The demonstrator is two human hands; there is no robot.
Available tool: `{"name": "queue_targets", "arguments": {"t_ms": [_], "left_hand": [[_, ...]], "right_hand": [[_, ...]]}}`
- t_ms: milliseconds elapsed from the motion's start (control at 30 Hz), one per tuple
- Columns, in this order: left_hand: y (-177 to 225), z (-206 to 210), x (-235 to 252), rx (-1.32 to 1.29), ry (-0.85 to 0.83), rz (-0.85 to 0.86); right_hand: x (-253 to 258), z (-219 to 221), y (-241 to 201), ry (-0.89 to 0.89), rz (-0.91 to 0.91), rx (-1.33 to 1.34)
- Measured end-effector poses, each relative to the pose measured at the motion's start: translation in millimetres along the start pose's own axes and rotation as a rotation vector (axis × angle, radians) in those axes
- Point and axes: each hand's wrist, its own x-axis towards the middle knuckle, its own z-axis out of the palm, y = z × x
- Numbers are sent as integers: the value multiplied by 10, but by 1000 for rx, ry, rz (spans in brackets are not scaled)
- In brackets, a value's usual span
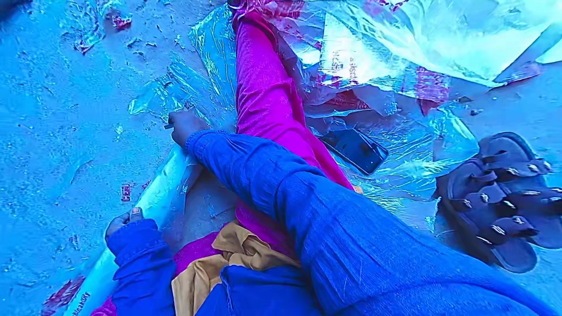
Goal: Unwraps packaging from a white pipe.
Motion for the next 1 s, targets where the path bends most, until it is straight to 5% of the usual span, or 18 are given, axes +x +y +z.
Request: {"name": "queue_targets", "arguments": {"t_ms": [167,400,600,867,1000], "left_hand": [[-514,305,248,-308,104,154],[-634,166,445,-197,324,280],[-578,112,588,154,-70,132],[-414,150,502,191,2,131],[-558,217,474,123,85,292]], "right_hand": [[-36,7,-32,-4,24,-8],[-65,-24,3,17,38,48],[-3,87,11,113,72,96],[8,132,36,156,61,80],[2,168,48,193,37,17]]}}
